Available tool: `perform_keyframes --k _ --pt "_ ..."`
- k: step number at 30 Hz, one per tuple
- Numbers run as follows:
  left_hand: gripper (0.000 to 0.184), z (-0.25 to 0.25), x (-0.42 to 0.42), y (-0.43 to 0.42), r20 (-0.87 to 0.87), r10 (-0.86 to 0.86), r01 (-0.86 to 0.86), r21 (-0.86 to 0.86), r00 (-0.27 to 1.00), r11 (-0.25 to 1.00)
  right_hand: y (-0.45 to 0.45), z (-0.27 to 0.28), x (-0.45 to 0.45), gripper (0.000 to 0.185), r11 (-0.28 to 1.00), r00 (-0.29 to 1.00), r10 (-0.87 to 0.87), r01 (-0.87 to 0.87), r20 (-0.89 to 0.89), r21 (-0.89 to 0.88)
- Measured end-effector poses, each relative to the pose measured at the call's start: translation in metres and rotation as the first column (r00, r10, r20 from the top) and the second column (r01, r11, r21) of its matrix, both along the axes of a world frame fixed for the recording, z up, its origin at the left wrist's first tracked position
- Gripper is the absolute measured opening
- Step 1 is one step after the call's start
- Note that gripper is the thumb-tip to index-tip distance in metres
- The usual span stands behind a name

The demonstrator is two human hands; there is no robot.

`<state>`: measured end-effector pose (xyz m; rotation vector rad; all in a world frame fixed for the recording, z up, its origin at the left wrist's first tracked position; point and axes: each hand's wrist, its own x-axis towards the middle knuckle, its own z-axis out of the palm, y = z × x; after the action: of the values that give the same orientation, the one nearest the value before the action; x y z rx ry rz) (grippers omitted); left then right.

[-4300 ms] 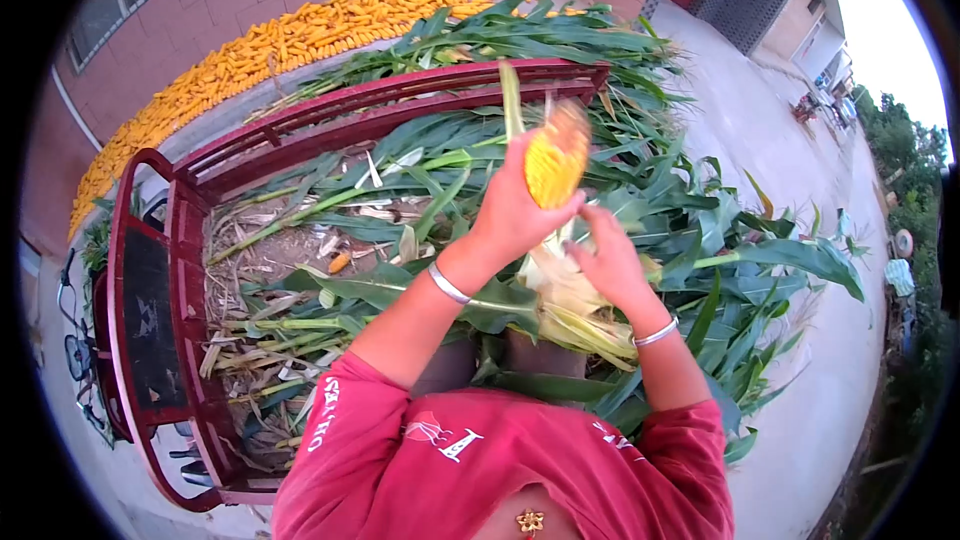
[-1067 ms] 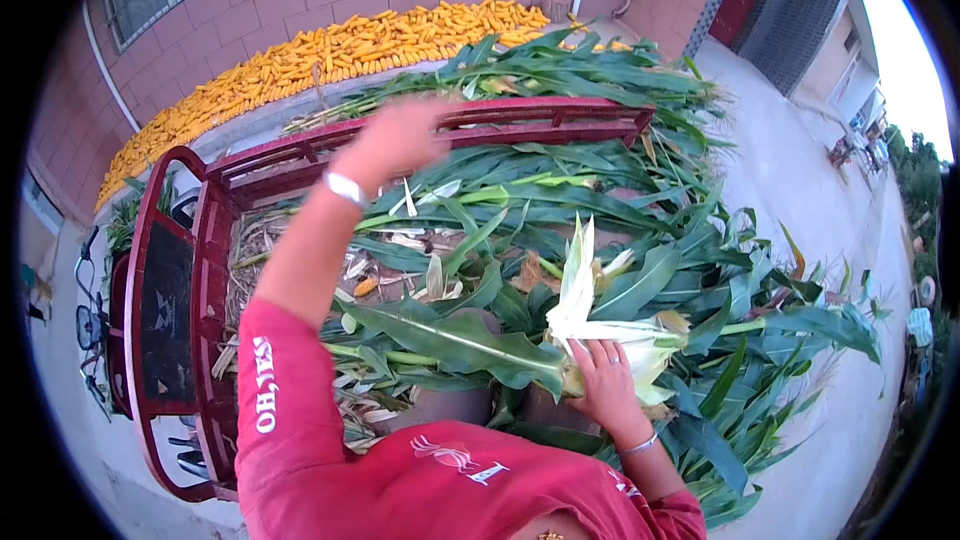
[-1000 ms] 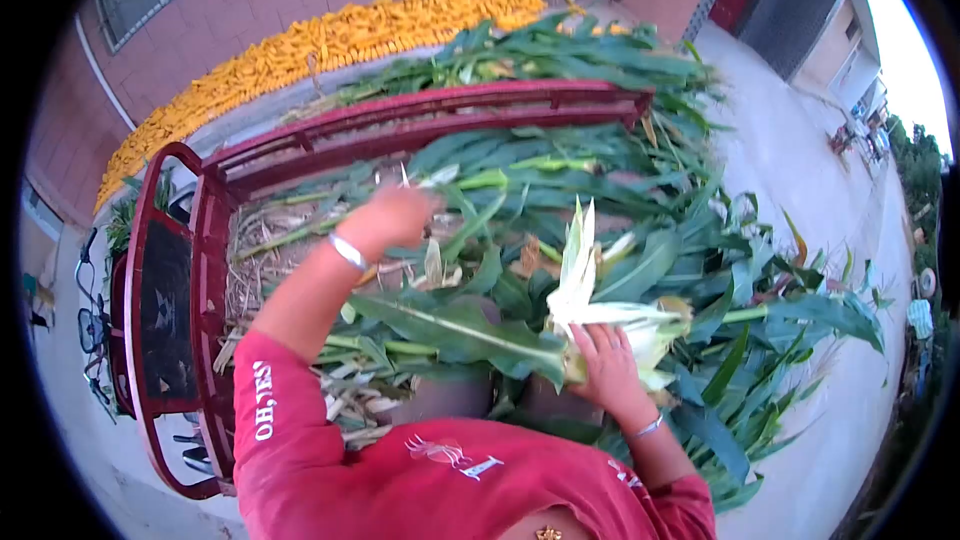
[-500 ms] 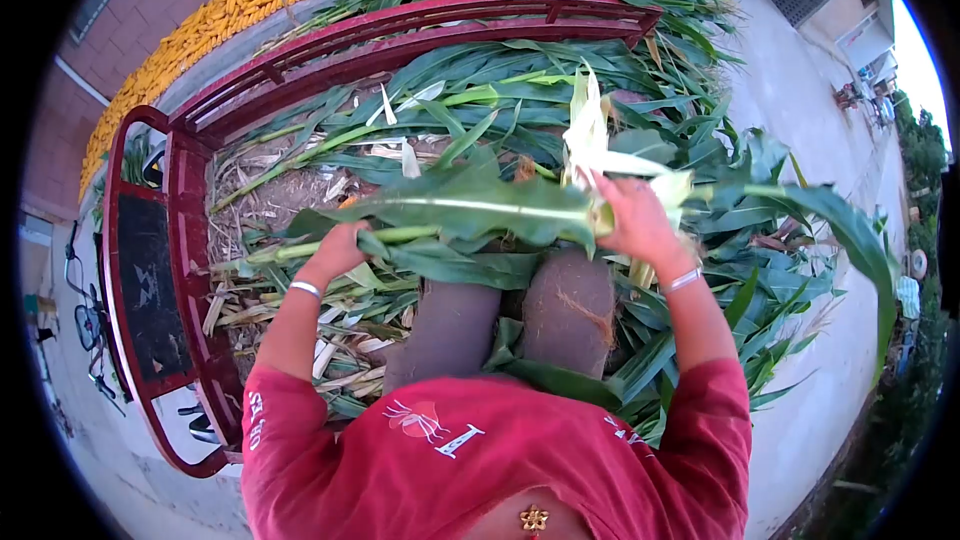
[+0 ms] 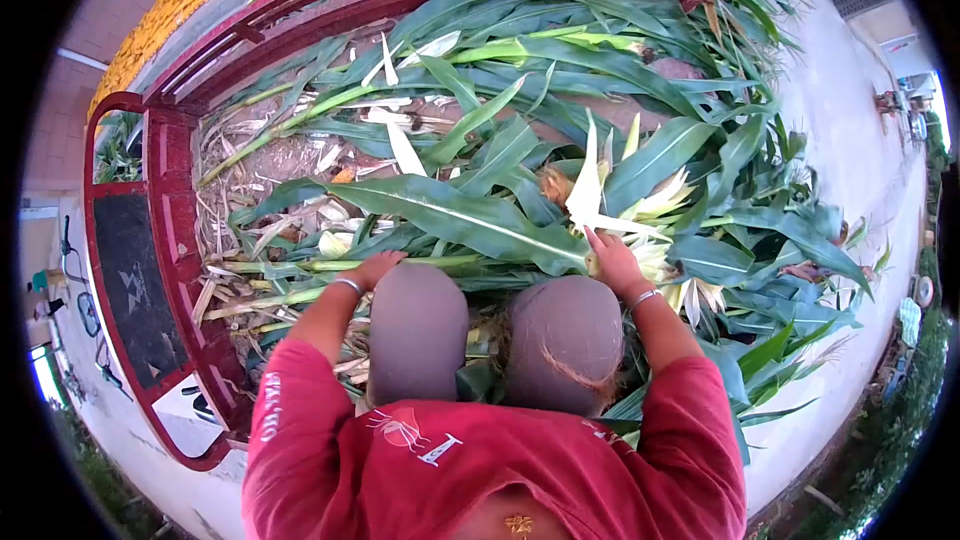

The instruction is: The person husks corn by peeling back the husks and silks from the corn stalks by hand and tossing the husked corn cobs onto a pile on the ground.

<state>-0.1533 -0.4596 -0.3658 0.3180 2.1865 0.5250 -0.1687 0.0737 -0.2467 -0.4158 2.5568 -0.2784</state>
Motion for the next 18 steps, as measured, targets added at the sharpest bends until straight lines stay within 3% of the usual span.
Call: perform_keyframes --k 1,2,4,5,6,7,8,10,11,12,15,18 --pt "0.050 0.009 -0.014 -0.006 0.080 -0.078 0.064 0.160 0.994 0.985 0.002 -0.003 -0.002 0.105 0.999 0.995 0.023 -0.026 -0.092 -0.036" --pt "0.036 0.073 -0.034 0.011 0.005 -0.056 0.054 0.189 0.998 0.981 -0.004 0.002 -0.010 0.104 1.000 1.000 -0.013 0.014 -0.002 0.018" --pt "0.024 0.069 -0.099 0.017 0.163 -0.258 0.259 0.015 0.952 0.966 -0.001 -0.011 -0.019 0.103 1.000 1.000 -0.011 0.011 -0.023 -0.013" --pt "0.018 0.067 -0.117 0.016 -0.105 -0.098 0.101 0.021 0.990 0.995 -0.001 -0.017 -0.022 0.102 0.999 0.998 -0.027 0.025 -0.062 -0.035" --pt "0.018 0.079 -0.148 0.027 -0.215 -0.052 0.031 -0.100 0.975 0.995 -0.004 -0.013 -0.026 0.101 0.998 0.999 -0.044 0.042 -0.031 -0.050" --pt "0.019 0.092 -0.176 0.029 -0.292 0.036 -0.047 -0.029 0.956 0.998 -0.005 -0.017 -0.027 0.101 0.997 0.999 -0.043 0.041 -0.030 -0.060" --pt "0.023 0.101 -0.204 0.037 -0.311 0.073 -0.106 -0.089 0.948 0.990 -0.003 -0.021 -0.025 0.100 0.997 0.998 -0.045 0.042 -0.052 -0.058" --pt "0.027 0.081 -0.256 0.037 -0.533 0.207 -0.251 -0.010 0.820 0.968 -0.004 -0.019 -0.024 0.098 0.997 0.996 -0.060 0.057 -0.063 -0.046" --pt "0.031 0.088 -0.283 0.046 -0.530 0.201 -0.297 -0.100 0.824 0.950 -0.008 -0.012 -0.025 0.094 0.998 0.997 -0.070 0.070 -0.033 0.007" --pt "0.032 0.075 -0.307 0.049 -0.610 0.224 -0.331 -0.067 0.760 0.941 -0.006 -0.019 -0.022 0.093 0.997 0.995 -0.076 0.075 -0.069 -0.018" --pt "0.037 0.044 -0.360 0.061 -0.660 0.065 -0.363 -0.326 0.749 0.873 -0.004 -0.026 -0.016 0.088 0.993 0.992 -0.109 0.106 -0.069 -0.046" --pt "0.053 0.002 -0.394 0.059 -0.670 0.101 -0.375 -0.279 0.736 0.884 -0.005 -0.031 -0.015 0.090 0.992 0.989 -0.120 0.117 -0.086 -0.038"
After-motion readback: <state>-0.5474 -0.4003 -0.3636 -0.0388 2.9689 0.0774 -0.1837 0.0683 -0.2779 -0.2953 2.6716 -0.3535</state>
